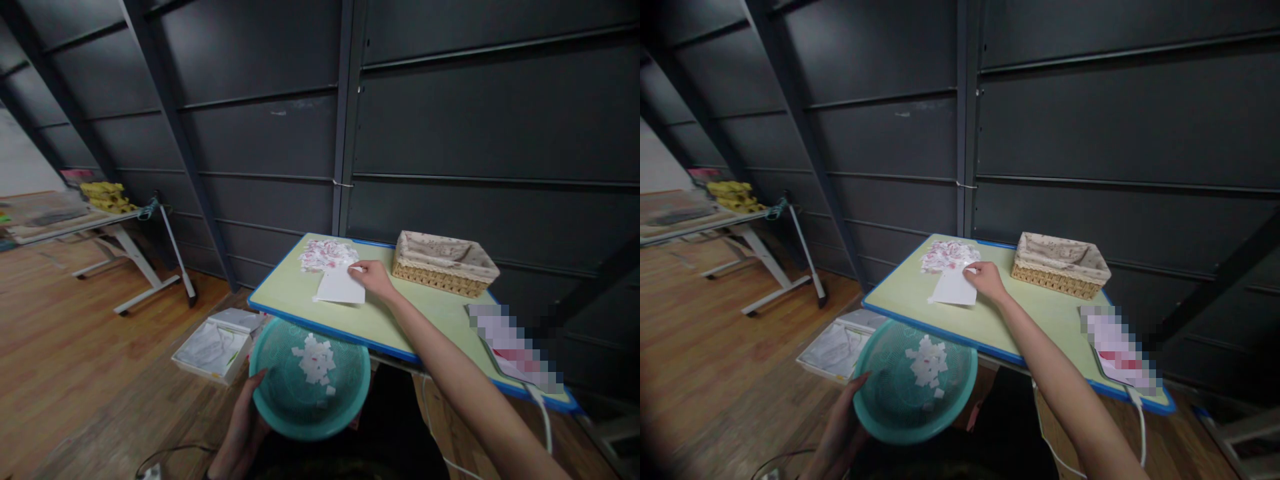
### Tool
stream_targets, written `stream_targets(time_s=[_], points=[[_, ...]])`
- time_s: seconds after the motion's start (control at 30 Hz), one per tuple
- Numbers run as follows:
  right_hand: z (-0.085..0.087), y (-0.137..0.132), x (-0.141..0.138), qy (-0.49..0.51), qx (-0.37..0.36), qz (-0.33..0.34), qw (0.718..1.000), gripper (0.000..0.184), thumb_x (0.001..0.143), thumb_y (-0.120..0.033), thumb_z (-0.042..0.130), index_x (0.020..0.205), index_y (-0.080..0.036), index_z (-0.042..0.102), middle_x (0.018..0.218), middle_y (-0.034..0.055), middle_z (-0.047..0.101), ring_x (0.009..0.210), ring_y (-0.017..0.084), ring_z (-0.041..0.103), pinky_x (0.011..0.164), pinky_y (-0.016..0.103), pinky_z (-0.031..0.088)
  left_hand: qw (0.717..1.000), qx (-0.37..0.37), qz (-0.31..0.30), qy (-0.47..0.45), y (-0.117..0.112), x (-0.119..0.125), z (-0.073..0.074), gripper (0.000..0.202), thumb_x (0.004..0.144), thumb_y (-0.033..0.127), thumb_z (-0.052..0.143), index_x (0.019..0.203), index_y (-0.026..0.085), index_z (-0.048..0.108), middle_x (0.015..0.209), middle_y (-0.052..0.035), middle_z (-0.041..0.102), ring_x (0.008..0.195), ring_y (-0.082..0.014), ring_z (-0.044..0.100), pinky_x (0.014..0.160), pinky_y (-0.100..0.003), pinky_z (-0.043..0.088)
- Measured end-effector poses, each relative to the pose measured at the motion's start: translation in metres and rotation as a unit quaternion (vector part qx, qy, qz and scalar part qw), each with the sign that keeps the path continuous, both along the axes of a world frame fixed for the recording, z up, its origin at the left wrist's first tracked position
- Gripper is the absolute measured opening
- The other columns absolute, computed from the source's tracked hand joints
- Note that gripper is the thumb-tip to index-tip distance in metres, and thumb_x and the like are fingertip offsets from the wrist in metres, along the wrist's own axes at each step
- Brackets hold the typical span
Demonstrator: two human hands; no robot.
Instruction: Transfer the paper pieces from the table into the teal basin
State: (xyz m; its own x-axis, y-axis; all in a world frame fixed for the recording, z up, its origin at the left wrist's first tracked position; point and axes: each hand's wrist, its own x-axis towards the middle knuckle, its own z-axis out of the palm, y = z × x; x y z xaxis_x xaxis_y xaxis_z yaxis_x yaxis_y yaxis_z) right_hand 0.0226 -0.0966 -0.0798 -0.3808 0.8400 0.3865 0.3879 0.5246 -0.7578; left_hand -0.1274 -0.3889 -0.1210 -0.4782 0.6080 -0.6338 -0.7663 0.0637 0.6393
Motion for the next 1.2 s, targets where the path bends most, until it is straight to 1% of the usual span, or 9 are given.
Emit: stream_targets(time_s=[0.2,0.4,0.47,0.57,0.67,0.83,1.0,1.1,1.2], points=[[0.005,-0.016,0.000,0.021,-0.094,0.126,0.987,0.031,0.067,-0.036,0.063,0.079,-0.011,0.076,0.071,0.0071,0.072,0.058,0.016,0.059,0.051,0.024,0.041,1.000,0.002,-0.009,0.012,-0.002,0.003,0.007,0.054,0.078,0.016,0.060,0.131,0.007,0.053,0.098,-0.0152,0.080,0.102,-0.0346,0.069,0.090,-0.051,0.055],[0.005,-0.025,0.000,0.058,-0.184,0.173,0.966,0.035,0.064,-0.041,0.070,0.081,-0.011,0.075,0.069,0.0079,0.071,0.056,0.016,0.060,0.049,0.024,0.040,0.999,0.005,-0.013,0.036,-0.004,0.007,0.011,0.046,0.078,0.016,0.058,0.123,0.008,0.060,0.098,-0.0145,0.080,0.102,-0.0343,0.069,0.090,-0.050,0.055],[0.004,-0.022,0.000,0.083,-0.178,0.155,0.968,0.038,0.064,-0.043,0.070,0.083,-0.011,0.075,0.072,0.0089,0.072,0.058,0.017,0.060,0.049,0.024,0.041,0.999,0.022,-0.014,0.047,-0.005,0.008,0.009,0.049,0.078,0.017,0.059,0.126,0.008,0.058,0.099,-0.0144,0.080,0.103,-0.0343,0.069,0.091,-0.050,0.054],[0.005,-0.013,0.001,0.125,-0.131,0.079,0.980,0.047,0.066,-0.048,0.067,0.090,-0.009,0.075,0.079,0.0109,0.073,0.061,0.018,0.060,0.051,0.026,0.042,0.997,0.041,-0.017,0.060,-0.005,0.010,0.005,0.053,0.078,0.018,0.059,0.130,0.005,0.053,0.097,-0.0149,0.080,0.104,-0.0338,0.069,0.092,-0.050,0.054],[0.008,-0.003,0.006,0.141,-0.021,-0.036,0.989,0.054,0.076,-0.053,0.057,0.101,-0.008,0.073,0.086,0.0127,0.073,0.066,0.020,0.060,0.057,0.028,0.043,0.996,0.040,-0.019,0.074,-0.005,0.010,0.004,0.053,0.079,0.018,0.058,0.129,0.002,0.052,0.092,-0.0151,0.080,0.105,-0.0332,0.069,0.094,-0.049,0.052],[0.011,0.005,0.020,0.039,0.147,-0.184,0.971,0.047,0.089,-0.049,0.043,0.106,-0.015,0.071,0.088,0.0113,0.073,0.071,0.022,0.061,0.066,0.030,0.041,0.997,0.033,-0.021,0.065,-0.007,0.011,0.004,0.050,0.079,0.018,0.058,0.127,0.002,0.054,0.080,-0.0123,0.081,0.103,-0.0333,0.069,0.095,-0.047,0.052],[0.011,0.009,0.028,-0.041,0.187,-0.218,0.957,0.041,0.092,-0.041,0.041,0.107,-0.017,0.071,0.094,0.0122,0.074,0.075,0.023,0.064,0.068,0.030,0.040,0.998,0.005,-0.027,0.049,-0.004,0.007,-0.002,0.052,0.080,0.017,0.057,0.131,0.005,0.052,0.077,-0.0104,0.081,0.097,-0.0334,0.072,0.089,-0.050,0.055],[0.011,0.012,0.030,-0.071,0.196,-0.209,0.955,0.038,0.093,-0.038,0.042,0.108,-0.018,0.071,0.095,0.0113,0.074,0.077,0.024,0.065,0.069,0.030,0.041,0.998,-0.047,-0.019,0.025,0.000,0.002,-0.010,0.051,0.080,0.015,0.057,0.130,0.005,0.054,0.079,-0.0122,0.081,0.095,-0.0333,0.072,0.087,-0.049,0.056],[0.009,0.014,0.031,-0.088,0.200,-0.197,0.956,0.038,0.093,-0.037,0.042,0.109,-0.019,0.071,0.096,0.0109,0.074,0.079,0.025,0.066,0.070,0.031,0.042,0.999,-0.034,-0.017,0.010,0.001,-0.001,-0.022,0.055,0.078,0.015,0.060,0.132,0.007,0.053,0.082,-0.0125,0.081,0.098,-0.0335,0.071,0.089,-0.048,0.055]])
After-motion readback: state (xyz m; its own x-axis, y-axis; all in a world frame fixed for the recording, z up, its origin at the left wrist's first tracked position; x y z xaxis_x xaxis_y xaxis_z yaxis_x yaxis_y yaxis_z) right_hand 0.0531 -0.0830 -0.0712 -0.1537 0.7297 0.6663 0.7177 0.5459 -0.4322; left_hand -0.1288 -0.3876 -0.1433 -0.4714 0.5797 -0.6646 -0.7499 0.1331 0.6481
